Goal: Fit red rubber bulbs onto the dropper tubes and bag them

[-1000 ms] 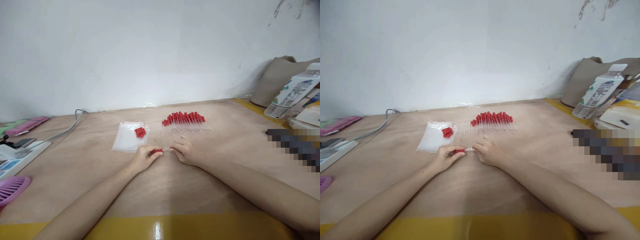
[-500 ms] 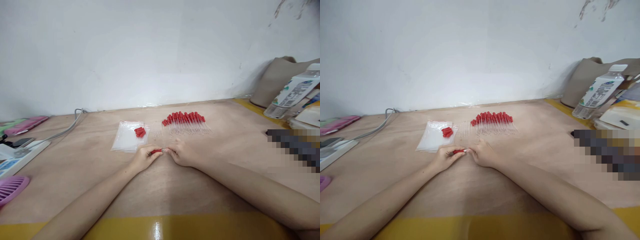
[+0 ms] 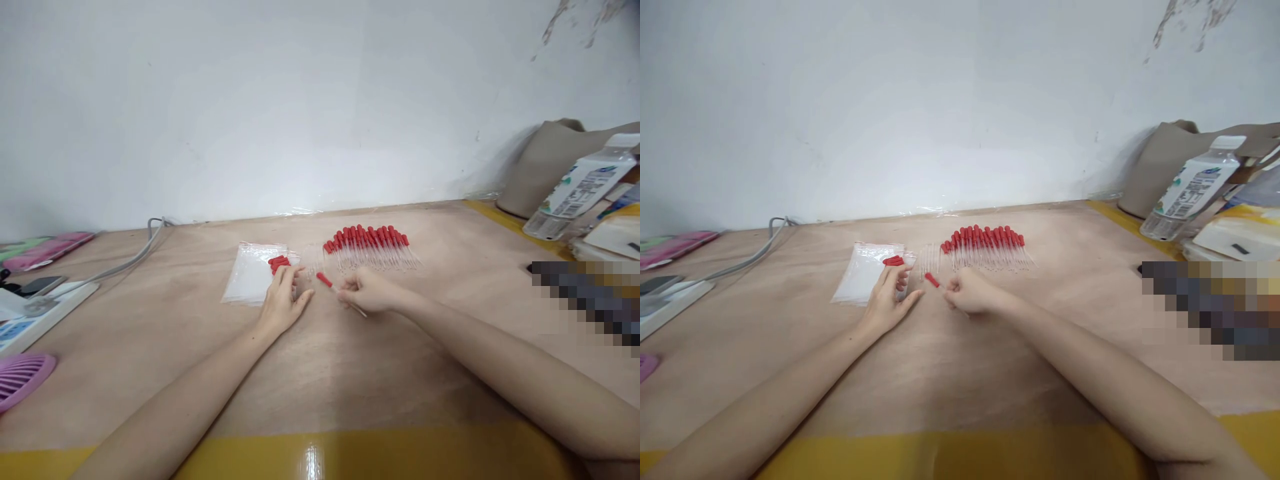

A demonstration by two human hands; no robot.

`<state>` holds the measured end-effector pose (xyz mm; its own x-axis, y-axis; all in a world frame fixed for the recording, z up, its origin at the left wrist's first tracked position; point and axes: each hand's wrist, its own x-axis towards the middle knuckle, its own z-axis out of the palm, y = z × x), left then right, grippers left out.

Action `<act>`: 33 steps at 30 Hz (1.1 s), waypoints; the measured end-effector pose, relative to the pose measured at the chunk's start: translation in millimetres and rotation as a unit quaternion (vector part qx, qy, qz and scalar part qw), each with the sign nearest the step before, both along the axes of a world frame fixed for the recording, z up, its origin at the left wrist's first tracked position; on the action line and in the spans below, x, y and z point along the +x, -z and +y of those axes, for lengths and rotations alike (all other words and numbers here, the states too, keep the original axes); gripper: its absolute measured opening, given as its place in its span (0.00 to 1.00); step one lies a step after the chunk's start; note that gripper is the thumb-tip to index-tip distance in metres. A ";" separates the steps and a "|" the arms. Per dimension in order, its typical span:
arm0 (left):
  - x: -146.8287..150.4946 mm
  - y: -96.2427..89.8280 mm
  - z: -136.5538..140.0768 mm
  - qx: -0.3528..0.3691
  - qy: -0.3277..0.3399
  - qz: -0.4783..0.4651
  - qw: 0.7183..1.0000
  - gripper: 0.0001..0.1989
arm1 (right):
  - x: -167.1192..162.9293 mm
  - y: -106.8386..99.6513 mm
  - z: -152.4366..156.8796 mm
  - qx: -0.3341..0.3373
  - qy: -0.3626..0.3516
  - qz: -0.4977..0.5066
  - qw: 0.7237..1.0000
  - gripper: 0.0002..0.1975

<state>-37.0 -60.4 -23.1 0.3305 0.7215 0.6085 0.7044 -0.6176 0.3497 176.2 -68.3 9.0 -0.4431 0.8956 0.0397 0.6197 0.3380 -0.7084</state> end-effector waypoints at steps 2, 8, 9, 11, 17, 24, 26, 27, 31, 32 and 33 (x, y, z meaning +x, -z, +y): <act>1.1 0.3 0.9 -0.028 -0.034 0.020 0.999 0.17 | 3.3 -2.6 15.2 -0.019 0.078 0.027 0.996 0.12; 3.4 -0.6 0.6 -0.064 -0.020 0.093 0.993 0.05 | -12.8 -0.1 64.9 0.118 0.285 -0.052 0.950 0.10; 3.5 -0.6 0.6 -0.066 -0.020 0.092 0.993 0.05 | -17.2 1.9 70.5 0.123 0.299 -0.072 0.944 0.11; 3.5 -0.2 0.8 -0.067 -0.023 0.090 0.993 0.05 | -25.1 5.5 78.7 0.124 0.315 -0.112 0.934 0.12; 3.1 1.2 1.6 -0.068 -0.021 0.091 0.993 0.05 | -37.0 9.2 87.8 0.125 0.338 -0.185 0.914 0.14; 2.1 1.8 2.6 -0.066 -0.021 0.090 0.994 0.06 | -33.4 13.4 86.3 0.133 0.334 -0.213 0.908 0.17; 2.6 2.6 2.7 -0.066 -0.019 0.089 0.994 0.06 | -34.7 14.5 84.4 0.155 0.314 -0.213 0.912 0.17; 3.0 3.0 2.5 -0.067 -0.019 0.089 0.994 0.06 | -36.6 15.1 83.4 0.170 0.302 -0.207 0.915 0.16; 2.6 1.3 1.0 -0.035 -0.034 0.095 0.994 0.06 | -47.9 19.2 79.3 0.197 0.277 -0.184 0.922 0.13; 1.0 -0.1 1.1 -0.015 -0.046 0.095 0.994 0.07 | -50.2 20.7 78.0 0.196 0.275 -0.182 0.923 0.12; -1.5 -1.7 1.7 0.007 -0.061 0.091 0.994 0.07 | -51.8 22.4 76.6 0.195 0.274 -0.180 0.924 0.12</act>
